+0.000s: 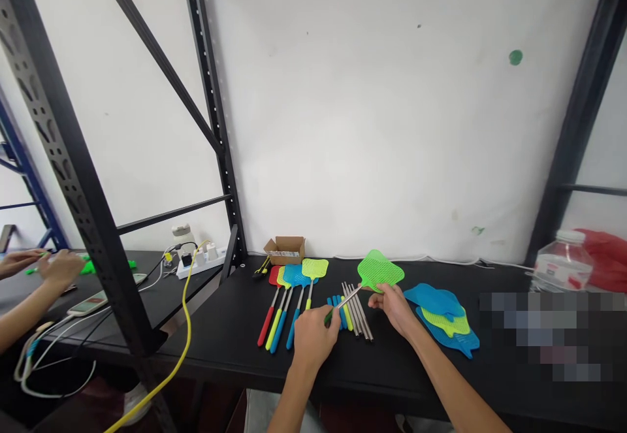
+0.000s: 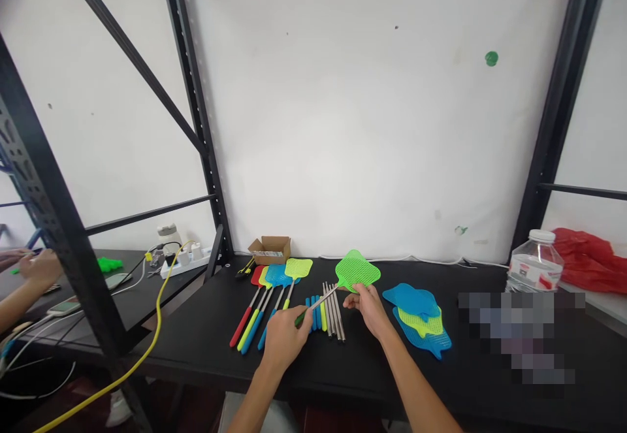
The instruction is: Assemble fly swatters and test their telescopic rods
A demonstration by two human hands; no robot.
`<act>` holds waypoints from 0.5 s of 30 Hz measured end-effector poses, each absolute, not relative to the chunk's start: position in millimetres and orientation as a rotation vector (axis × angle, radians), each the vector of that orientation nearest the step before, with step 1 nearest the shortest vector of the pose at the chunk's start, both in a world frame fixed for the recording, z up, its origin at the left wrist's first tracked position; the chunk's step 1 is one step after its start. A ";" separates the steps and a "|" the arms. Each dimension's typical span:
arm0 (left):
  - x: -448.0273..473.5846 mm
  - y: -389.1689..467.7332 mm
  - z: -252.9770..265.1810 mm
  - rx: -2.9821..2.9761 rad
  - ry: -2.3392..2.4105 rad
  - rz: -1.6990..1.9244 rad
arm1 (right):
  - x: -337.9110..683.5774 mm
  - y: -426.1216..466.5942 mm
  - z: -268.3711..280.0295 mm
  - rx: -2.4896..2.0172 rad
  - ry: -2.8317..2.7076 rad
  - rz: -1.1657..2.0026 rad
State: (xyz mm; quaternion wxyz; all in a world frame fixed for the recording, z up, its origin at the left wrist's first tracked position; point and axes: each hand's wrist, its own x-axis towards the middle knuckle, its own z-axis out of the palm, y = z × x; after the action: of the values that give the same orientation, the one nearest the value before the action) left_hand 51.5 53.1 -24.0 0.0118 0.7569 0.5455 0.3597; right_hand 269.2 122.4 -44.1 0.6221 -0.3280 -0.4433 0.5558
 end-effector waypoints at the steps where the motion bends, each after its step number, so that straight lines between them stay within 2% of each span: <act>1: 51.6 52.9 -23.9 2.366 1.706 1.126 | 269.1 122.1 -43.6 -0.756 -1.032 1.278; 15: 51.8 43.5 -15.1 2.429 1.700 1.111 | 267.7 110.0 -34.7 -0.752 -1.079 1.344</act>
State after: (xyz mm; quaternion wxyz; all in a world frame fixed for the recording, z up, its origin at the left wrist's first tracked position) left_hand 51.8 43.5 -15.1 -0.0122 0.7672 0.5368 0.3510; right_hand 267.7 110.0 -34.7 0.5895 -0.3230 -0.4635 0.5774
